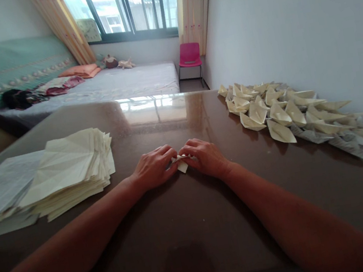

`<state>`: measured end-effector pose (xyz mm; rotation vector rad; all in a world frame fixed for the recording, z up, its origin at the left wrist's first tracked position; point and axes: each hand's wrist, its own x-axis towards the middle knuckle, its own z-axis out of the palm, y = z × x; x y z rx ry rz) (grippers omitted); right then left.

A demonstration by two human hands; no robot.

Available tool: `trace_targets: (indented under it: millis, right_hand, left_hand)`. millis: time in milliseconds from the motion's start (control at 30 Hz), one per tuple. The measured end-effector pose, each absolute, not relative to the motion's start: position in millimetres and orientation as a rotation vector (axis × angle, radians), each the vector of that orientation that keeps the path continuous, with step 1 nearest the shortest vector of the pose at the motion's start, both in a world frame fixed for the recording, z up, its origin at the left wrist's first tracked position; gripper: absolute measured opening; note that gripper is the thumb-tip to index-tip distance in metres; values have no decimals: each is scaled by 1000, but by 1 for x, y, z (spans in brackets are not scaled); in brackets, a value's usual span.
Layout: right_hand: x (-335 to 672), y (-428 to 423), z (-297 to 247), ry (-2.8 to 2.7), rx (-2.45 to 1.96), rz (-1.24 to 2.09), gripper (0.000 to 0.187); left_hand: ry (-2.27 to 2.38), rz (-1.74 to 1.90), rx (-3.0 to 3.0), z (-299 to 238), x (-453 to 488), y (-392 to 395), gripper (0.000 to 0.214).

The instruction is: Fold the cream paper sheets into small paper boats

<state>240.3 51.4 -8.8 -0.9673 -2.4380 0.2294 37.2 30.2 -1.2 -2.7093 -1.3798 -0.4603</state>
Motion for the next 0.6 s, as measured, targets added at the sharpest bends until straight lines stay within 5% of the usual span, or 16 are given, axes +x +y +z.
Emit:
trace_targets:
  millis: [233,600]
  right_hand:
    - [246,51,3,-2669,-880,53,19]
    - [263,58,13,-2781,-824,356,25]
  left_hand:
    - [-1266,-446,-2806,-2,38,30,16]
    - [-1020,-403,-3058,13,21,41,27]
